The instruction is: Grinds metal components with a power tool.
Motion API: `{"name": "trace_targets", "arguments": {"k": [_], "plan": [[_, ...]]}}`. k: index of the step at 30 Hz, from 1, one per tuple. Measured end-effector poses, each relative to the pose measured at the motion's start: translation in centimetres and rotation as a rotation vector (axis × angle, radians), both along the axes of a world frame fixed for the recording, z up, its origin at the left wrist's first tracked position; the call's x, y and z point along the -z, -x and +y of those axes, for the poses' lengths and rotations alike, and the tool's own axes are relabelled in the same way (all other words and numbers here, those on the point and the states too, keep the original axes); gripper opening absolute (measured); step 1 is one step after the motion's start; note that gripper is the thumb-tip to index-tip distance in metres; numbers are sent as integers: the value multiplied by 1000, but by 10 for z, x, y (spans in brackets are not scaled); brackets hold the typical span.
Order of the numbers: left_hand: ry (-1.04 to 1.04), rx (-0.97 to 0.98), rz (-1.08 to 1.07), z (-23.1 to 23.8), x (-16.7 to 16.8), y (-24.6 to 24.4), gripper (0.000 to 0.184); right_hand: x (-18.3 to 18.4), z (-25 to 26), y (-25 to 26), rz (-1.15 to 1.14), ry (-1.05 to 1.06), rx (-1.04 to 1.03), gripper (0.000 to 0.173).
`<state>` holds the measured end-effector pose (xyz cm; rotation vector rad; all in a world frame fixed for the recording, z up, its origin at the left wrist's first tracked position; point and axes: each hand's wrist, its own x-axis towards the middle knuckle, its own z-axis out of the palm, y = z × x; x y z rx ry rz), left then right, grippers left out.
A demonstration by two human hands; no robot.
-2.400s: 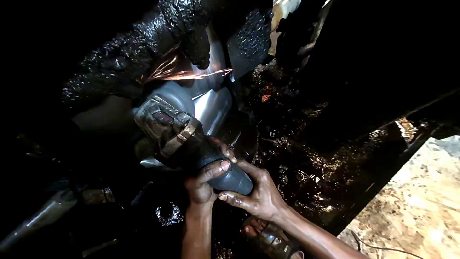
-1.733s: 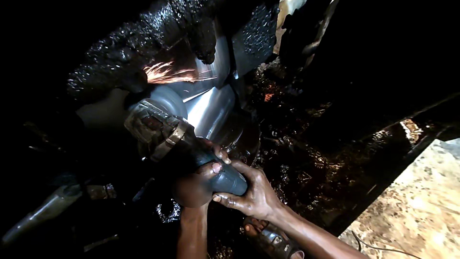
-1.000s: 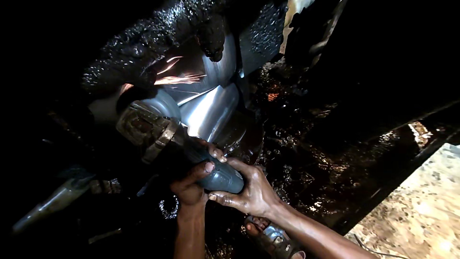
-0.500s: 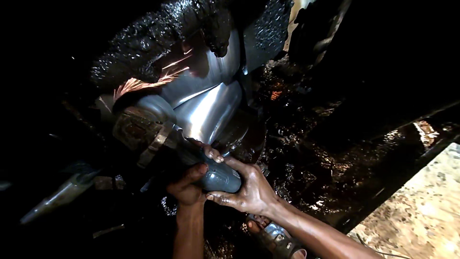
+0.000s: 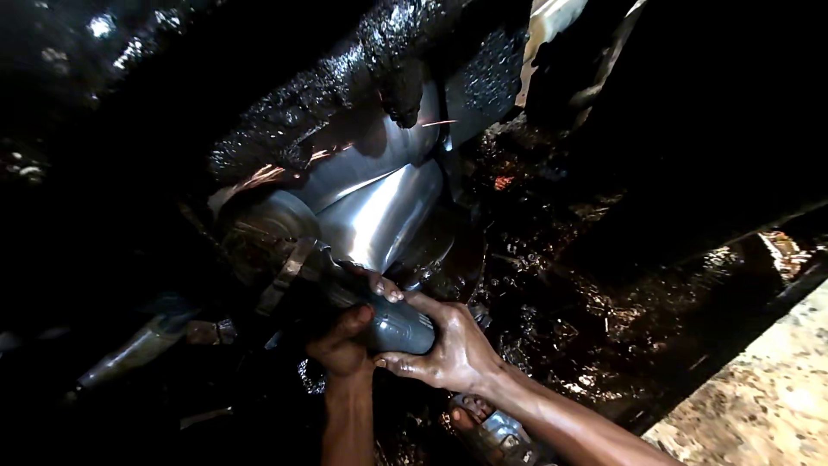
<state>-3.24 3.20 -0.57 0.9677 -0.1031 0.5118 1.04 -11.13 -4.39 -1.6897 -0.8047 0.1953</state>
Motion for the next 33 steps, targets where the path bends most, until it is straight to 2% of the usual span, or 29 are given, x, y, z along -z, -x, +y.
{"name": "trace_targets", "arguments": {"k": [13, 16, 33], "plan": [[-7, -40, -24, 5, 0, 2, 38, -6, 4, -2, -40, 27, -6, 62], [2, -55, -40, 3, -1, 3, 33, -8, 5, -2, -56, 38, -8, 64], [-23, -67, -91, 16, 4, 4, 40, -10, 13, -3, -134, 66, -4, 66]]}}
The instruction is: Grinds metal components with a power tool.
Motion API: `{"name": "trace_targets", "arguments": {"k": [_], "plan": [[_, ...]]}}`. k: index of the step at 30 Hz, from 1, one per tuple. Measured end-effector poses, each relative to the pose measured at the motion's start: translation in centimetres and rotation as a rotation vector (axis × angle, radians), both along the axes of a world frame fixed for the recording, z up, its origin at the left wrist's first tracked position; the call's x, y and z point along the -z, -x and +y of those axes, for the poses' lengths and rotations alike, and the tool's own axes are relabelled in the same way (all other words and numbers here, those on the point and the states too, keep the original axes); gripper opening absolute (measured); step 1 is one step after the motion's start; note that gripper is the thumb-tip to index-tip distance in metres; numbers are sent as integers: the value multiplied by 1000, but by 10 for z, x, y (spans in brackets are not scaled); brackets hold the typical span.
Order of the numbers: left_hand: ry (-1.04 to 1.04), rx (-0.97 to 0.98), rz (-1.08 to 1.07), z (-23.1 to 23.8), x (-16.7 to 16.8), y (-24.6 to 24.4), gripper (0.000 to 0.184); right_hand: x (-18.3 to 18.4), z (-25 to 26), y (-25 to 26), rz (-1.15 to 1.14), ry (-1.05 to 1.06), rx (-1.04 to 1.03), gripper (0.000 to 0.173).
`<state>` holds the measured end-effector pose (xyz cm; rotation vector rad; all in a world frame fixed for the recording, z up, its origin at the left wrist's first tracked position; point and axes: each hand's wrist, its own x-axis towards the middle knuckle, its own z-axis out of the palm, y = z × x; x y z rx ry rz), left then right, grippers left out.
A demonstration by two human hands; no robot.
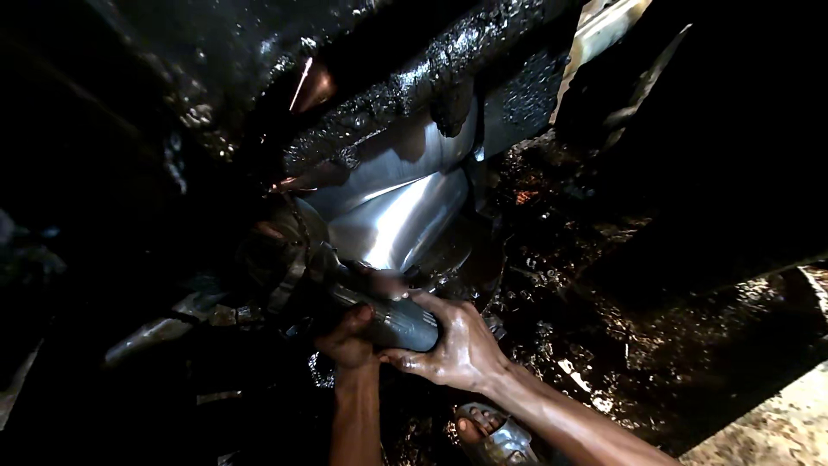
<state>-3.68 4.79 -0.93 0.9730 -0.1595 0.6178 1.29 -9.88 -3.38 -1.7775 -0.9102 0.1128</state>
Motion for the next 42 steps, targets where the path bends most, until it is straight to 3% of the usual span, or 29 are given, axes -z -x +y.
{"name": "trace_targets", "arguments": {"k": [42], "plan": [[73, -48, -68, 5, -2, 1, 41, -11, 6, -1, -128, 50, 15, 70]]}}
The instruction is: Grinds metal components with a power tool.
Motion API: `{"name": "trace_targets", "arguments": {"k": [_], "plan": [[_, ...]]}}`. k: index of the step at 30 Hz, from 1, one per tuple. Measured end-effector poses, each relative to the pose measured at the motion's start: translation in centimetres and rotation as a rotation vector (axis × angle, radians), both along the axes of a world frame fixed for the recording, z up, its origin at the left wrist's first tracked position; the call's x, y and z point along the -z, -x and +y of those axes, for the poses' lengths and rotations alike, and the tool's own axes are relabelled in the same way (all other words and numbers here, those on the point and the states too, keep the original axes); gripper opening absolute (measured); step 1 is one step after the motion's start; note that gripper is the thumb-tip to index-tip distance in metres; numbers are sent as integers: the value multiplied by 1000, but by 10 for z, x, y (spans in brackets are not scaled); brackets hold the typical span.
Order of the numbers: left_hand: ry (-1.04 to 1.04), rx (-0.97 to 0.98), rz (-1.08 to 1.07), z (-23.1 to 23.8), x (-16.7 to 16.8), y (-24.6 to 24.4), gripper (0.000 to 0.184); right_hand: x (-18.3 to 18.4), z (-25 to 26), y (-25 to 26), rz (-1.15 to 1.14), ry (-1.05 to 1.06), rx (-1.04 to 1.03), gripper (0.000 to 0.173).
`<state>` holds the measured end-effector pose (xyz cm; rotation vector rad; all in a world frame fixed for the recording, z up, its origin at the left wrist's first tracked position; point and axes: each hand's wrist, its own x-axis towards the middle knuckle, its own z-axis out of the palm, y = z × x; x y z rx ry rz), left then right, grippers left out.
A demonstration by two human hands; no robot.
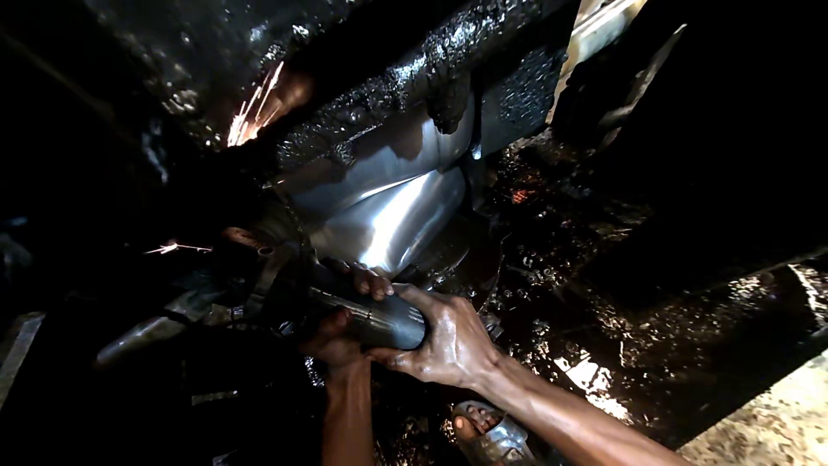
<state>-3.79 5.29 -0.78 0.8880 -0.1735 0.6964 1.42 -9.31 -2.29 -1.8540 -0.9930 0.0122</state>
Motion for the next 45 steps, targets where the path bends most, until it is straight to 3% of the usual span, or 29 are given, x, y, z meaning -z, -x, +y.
{"name": "trace_targets", "arguments": {"k": [3, 6, 10, 21, 35, 40, 45], "plan": [[-52, -70, 35, 1, 4, 1, 40, -2, -2, -1, 4, 17, -1, 70], [-8, 13, -20, -1, 2, -2, 41, -3, -3, -3, 3, 31, -6, 69], [-29, -79, 12, -1, 4, 3, 35, -4, -2, -3, -7, 30, -15, 68], [-9, 56, -75, 7, 1, 4, 47, -5, 4, 3, -27, 27, -27, 72], [22, 58, -75, 6, -3, 9, 44, -6, 5, 12, -77, 20, 6, 72], [156, 160, -98, 12, 10, 20, 49, -7, 8, 19, -116, 20, 20, 73], [160, 221, -137, 17, 19, 31, 50, -7, 11, 32, -157, 6, 63, 75]]}}
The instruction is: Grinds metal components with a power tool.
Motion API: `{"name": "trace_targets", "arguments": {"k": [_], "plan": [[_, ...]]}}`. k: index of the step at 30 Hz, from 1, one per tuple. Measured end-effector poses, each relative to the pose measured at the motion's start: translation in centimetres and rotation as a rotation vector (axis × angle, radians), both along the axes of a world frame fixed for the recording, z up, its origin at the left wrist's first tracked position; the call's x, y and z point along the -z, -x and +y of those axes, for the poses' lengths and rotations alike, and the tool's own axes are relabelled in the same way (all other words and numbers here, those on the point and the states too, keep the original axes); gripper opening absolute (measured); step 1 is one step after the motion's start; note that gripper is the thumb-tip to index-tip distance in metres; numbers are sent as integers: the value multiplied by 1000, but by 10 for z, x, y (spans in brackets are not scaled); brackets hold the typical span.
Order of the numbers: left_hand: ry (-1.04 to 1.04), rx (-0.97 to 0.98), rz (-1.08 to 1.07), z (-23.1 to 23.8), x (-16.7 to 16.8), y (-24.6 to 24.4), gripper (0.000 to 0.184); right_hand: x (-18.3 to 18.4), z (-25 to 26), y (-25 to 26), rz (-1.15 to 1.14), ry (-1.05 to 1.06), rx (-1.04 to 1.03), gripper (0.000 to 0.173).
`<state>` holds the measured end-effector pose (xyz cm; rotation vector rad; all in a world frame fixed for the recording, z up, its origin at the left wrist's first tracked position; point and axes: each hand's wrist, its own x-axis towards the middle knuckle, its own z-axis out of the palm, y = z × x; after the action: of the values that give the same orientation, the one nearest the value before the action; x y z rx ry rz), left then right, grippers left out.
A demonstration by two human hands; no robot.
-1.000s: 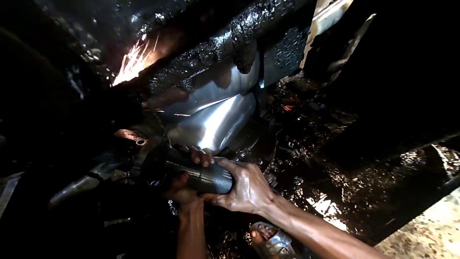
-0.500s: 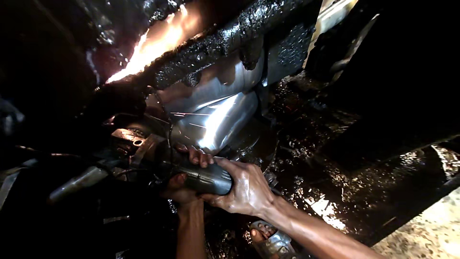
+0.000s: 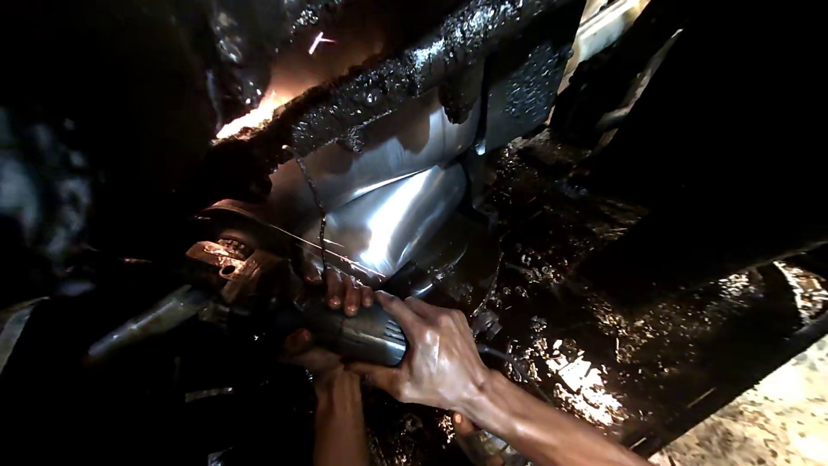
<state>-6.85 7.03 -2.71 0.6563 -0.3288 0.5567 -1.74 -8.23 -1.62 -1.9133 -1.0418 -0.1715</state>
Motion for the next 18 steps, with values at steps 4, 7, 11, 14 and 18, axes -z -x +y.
{"name": "trace_targets", "arguments": {"k": [4, 7, 11, 14, 18], "plan": [[71, 68, -86, 0, -7, -3, 51, -2, 1, 11, -43, -11, 71, 73], [43, 120, -134, 3, -8, -5, 52, -2, 0, 16, -58, -12, 103, 72], [77, 101, -141, -3, -12, -3, 53, -4, 1, 21, -72, -12, 118, 73], [99, 128, -164, -4, -13, -3, 51, -6, 1, 23, -82, -22, 131, 72], [144, 184, -188, -8, -19, -2, 50, -6, 2, 28, -94, -33, 145, 71]]}}
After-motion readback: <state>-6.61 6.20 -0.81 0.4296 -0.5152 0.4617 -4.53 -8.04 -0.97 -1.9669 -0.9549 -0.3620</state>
